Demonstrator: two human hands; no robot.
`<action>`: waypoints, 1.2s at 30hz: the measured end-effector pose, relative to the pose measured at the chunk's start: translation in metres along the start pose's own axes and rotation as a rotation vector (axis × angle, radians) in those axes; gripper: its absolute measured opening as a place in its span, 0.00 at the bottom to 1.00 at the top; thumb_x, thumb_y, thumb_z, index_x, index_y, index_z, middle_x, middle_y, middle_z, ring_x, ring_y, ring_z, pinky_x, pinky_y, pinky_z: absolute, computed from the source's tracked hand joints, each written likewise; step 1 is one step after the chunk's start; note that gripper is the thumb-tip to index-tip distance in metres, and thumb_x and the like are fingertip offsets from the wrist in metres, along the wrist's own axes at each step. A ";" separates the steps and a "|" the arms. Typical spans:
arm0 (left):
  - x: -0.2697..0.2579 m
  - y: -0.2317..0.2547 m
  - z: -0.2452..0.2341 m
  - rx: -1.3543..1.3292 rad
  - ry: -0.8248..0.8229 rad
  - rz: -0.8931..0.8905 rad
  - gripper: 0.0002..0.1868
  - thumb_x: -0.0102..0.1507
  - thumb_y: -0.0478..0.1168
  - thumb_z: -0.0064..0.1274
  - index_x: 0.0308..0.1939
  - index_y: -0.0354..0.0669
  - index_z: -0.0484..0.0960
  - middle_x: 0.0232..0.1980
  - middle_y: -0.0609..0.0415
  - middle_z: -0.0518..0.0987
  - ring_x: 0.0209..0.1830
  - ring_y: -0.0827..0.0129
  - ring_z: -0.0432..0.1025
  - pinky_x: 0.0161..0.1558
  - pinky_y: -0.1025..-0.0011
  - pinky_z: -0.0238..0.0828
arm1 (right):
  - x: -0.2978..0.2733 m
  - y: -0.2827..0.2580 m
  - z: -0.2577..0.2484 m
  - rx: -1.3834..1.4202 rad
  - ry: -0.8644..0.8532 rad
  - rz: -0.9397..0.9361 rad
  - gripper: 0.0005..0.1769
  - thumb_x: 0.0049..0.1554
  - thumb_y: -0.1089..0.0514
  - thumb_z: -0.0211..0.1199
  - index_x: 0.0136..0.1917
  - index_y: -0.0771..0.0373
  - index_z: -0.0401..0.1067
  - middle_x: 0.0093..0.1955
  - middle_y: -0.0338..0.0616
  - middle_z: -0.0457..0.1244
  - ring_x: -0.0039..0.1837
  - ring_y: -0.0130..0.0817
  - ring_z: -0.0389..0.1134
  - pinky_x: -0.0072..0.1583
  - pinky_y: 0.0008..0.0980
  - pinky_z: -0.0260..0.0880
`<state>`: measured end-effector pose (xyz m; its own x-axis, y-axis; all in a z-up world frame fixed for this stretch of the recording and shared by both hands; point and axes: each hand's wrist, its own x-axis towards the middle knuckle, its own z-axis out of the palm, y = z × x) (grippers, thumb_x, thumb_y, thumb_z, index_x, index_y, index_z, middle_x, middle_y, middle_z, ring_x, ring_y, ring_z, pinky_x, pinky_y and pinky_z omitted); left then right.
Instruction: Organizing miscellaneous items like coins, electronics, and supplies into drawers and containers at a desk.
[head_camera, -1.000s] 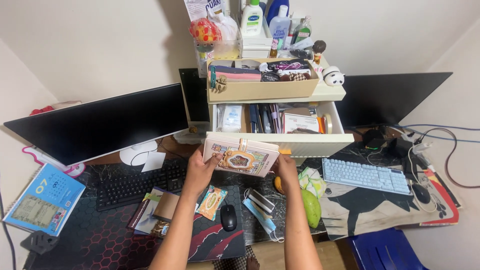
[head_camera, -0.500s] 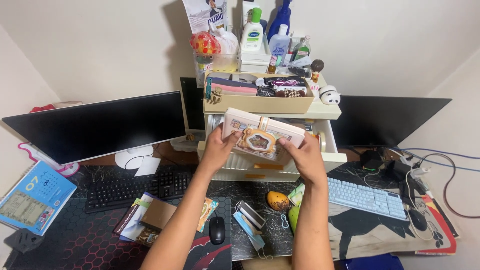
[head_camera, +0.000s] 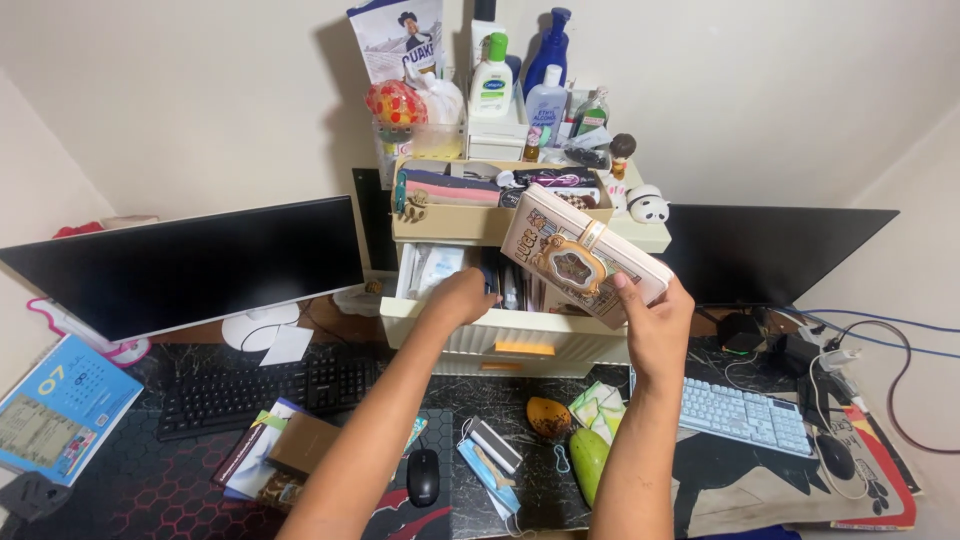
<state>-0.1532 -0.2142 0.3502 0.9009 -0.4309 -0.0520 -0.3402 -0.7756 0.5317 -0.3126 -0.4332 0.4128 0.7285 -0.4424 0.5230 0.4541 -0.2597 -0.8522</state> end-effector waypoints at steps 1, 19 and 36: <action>-0.002 0.006 0.001 0.002 -0.001 0.004 0.20 0.63 0.50 0.57 0.44 0.34 0.82 0.48 0.36 0.81 0.50 0.43 0.77 0.53 0.51 0.73 | 0.000 0.000 -0.002 0.000 0.004 -0.002 0.20 0.59 0.56 0.70 0.60 0.72 0.73 0.53 0.45 0.70 0.54 0.26 0.68 0.57 0.28 0.68; 0.011 0.003 -0.022 0.069 -0.302 0.067 0.42 0.59 0.20 0.38 0.72 0.64 0.71 0.72 0.50 0.70 0.67 0.57 0.70 0.67 0.67 0.65 | 0.004 -0.021 0.025 -0.006 -0.083 -0.070 0.19 0.59 0.59 0.68 0.60 0.72 0.74 0.53 0.45 0.71 0.54 0.24 0.70 0.57 0.25 0.70; -0.008 -0.033 -0.035 0.075 0.171 0.068 0.20 0.65 0.30 0.53 0.61 0.42 0.82 0.65 0.44 0.79 0.67 0.57 0.73 0.69 0.63 0.67 | 0.001 -0.013 0.049 -0.280 -0.185 -0.044 0.18 0.59 0.58 0.67 0.60 0.69 0.74 0.50 0.45 0.73 0.53 0.25 0.71 0.56 0.28 0.70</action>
<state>-0.1396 -0.1689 0.3628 0.9058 -0.4033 0.1297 -0.4149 -0.7826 0.4641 -0.2926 -0.3881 0.4248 0.8039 -0.2692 0.5304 0.3470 -0.5120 -0.7858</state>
